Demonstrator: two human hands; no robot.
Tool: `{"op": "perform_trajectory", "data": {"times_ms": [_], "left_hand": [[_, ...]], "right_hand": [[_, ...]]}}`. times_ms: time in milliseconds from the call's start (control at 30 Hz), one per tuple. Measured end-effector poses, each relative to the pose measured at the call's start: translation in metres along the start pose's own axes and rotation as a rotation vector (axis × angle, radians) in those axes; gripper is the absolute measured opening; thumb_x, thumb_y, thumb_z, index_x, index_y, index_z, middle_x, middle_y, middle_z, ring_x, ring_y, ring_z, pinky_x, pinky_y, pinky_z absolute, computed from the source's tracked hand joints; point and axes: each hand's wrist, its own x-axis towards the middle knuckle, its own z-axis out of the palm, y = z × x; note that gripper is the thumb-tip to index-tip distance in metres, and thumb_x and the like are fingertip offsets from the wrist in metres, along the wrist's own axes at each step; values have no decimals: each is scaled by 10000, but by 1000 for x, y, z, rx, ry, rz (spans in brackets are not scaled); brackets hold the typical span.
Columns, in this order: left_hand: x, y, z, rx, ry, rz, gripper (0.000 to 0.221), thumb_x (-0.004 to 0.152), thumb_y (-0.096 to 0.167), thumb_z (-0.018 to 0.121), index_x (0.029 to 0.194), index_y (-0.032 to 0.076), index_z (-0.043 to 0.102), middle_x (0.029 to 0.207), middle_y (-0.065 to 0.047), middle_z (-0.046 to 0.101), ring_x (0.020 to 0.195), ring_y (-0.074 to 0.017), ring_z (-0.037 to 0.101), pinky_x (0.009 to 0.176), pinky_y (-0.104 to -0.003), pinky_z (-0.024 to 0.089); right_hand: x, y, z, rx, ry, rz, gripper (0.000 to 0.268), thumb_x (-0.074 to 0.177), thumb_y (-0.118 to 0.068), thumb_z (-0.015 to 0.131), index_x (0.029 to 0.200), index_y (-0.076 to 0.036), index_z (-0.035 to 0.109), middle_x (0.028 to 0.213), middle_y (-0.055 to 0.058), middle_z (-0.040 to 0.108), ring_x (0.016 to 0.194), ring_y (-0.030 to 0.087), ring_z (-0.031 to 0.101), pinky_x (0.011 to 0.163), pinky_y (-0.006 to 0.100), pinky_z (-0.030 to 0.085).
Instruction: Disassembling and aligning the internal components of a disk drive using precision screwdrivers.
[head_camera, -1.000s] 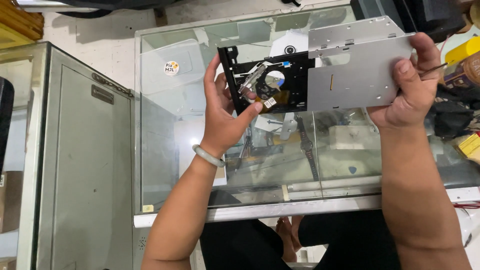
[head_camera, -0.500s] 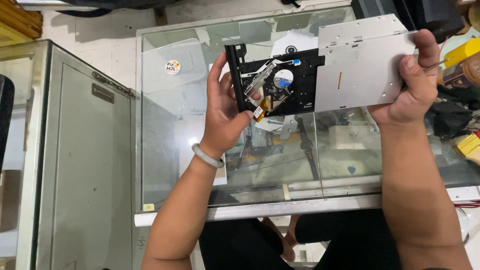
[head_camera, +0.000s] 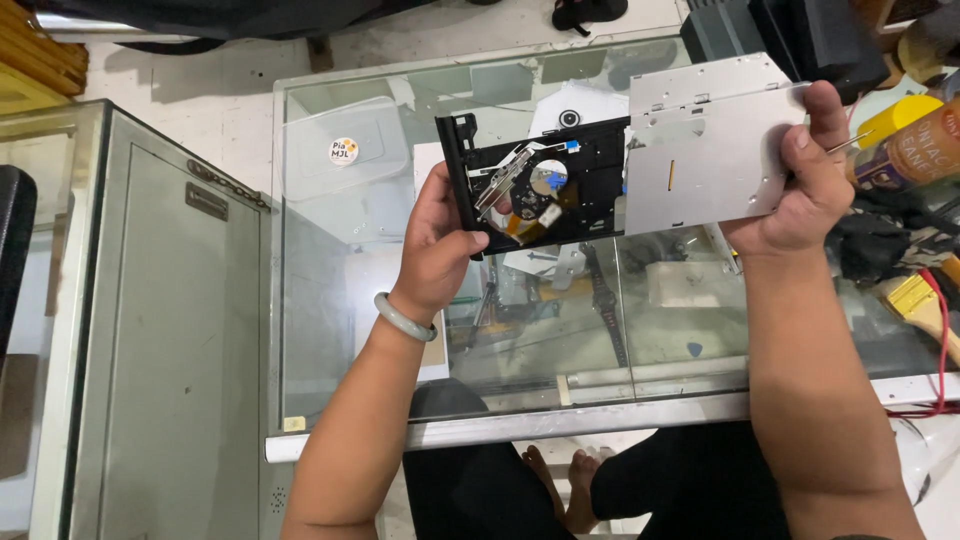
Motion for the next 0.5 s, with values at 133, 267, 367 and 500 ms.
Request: {"op": "perform_trajectory", "data": {"times_ms": [133, 267, 367, 500], "left_hand": [[1, 0, 1, 19, -1, -2, 495, 886, 81, 668, 1336, 47, 466, 1136, -100, 648, 1070, -225, 637, 993, -382, 516], [0, 4, 4, 73, 28, -1, 470, 933, 134, 699, 1349, 60, 495, 1109, -85, 651, 1022, -213, 638, 966, -365, 521], [-1, 1, 2, 77, 45, -4, 502, 947, 150, 723, 1387, 58, 499, 1159, -70, 663, 1044, -208, 654, 973, -353, 534], [-2, -1, 0, 104, 56, -4, 537, 971, 163, 716, 1448, 62, 490, 1293, -63, 650, 1192, -218, 639, 1057, -374, 534]], "right_hand": [[1, -4, 1, 11, -49, 17, 324, 1036, -129, 627, 1326, -232, 727, 1382, 50, 670, 1405, 313, 598, 1289, 568, 499], [-1, -3, 4, -9, -22, 23, 329, 1008, -141, 619, 1306, -229, 727, 1368, 86, 662, 1393, 333, 598, 1266, 569, 505], [-2, -3, 1, -7, -4, 31, 329, 1010, -134, 621, 1306, -228, 731, 1368, 85, 668, 1395, 339, 605, 1264, 575, 512], [-1, -3, 1, -14, -19, 28, 326, 1004, -145, 630, 1307, -215, 728, 1375, 131, 665, 1382, 347, 615, 1247, 563, 524]]}}
